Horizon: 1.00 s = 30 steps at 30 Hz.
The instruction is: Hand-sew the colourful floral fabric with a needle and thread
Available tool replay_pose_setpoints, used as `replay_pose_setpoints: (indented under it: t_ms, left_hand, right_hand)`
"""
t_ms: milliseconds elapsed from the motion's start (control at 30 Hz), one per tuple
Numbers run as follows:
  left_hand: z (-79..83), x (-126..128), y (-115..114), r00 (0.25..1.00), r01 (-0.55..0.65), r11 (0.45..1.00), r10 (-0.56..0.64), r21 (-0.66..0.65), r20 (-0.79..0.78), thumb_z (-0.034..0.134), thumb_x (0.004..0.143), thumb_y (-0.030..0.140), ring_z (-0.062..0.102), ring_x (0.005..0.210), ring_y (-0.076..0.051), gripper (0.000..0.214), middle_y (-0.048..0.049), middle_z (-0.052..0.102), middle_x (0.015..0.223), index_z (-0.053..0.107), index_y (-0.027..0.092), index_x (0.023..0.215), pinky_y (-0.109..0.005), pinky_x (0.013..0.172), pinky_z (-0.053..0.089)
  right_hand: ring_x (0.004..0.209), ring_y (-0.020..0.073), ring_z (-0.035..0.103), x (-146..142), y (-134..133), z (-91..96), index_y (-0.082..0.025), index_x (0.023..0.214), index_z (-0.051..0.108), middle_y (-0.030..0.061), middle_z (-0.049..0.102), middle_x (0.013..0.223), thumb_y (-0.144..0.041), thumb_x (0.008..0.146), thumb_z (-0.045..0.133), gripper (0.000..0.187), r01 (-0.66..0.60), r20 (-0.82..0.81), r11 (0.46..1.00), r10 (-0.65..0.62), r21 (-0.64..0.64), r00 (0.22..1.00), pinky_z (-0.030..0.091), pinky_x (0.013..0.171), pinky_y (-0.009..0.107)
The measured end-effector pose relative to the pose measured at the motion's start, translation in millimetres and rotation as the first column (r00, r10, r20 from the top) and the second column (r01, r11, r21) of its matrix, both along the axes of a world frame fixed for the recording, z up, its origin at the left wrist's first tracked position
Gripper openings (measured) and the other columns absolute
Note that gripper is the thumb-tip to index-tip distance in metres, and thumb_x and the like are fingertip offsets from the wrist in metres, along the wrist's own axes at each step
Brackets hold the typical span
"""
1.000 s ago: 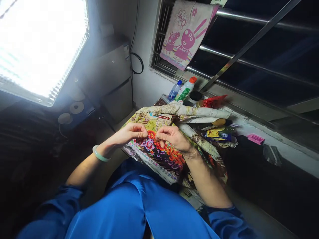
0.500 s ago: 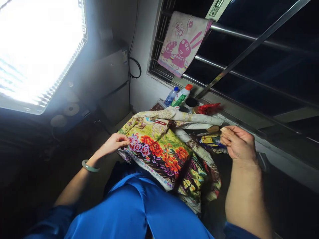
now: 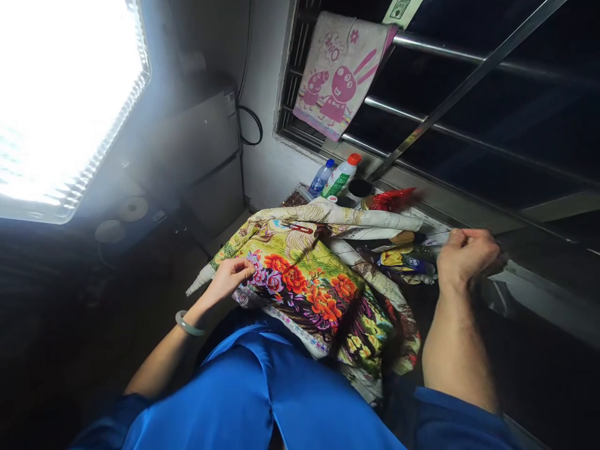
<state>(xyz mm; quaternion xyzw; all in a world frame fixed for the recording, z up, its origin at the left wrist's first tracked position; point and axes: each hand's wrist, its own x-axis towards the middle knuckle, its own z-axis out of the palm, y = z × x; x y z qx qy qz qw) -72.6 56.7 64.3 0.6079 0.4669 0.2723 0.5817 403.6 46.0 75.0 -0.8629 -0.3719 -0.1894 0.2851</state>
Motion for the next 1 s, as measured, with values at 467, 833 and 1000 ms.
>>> replay_pose_setpoints:
  t_ms: [467,833,1000]
  left_hand:
    - [19.4,21,-24,1.000,-0.011,0.975,0.015,0.224,-0.017,0.060,0.087,0.045,0.046,0.057,-0.013,0.032,0.0015,0.057,0.061,0.062,0.020,0.068,-0.027,0.059,0.039]
    - [-35.5,21,-67,0.996,-0.054,0.989,0.063,0.134,-0.063,0.062,0.085,0.034,0.055,0.069,-0.017,0.024,-0.0021,0.061,0.070,0.064,0.020,0.066,-0.030,0.069,0.043]
    - [-43.9,21,-65,0.977,-0.212,0.977,0.213,0.013,-0.013,0.067,0.078,0.038,0.059,0.070,-0.019,0.022,-0.0023,0.067,0.070,0.068,0.019,0.066,-0.031,0.070,0.046]
  right_hand:
    - [0.098,0.0291,0.065,-131,-6,54.6,-0.019,0.134,0.052,0.0240,0.049,0.140,-0.042,0.082,0.072,0.059,-0.596,-0.390,0.730,0.683,0.336,0.617,0.052,0.081,0.045]
    - [0.057,0.0114,0.047,-280,-69,-47.3,-0.018,0.067,0.064,-0.0029,0.055,0.060,-0.054,0.066,0.080,0.039,-0.737,-0.918,0.552,0.296,0.390,-0.264,0.038,0.054,0.024]
    - [0.050,0.0094,0.039,-278,-66,-54.1,-0.019,0.060,0.061,-0.0047,0.050,0.052,-0.052,0.063,0.079,0.038,-0.698,-0.927,0.613,0.296,0.370,-0.232,0.032,0.049,0.023]
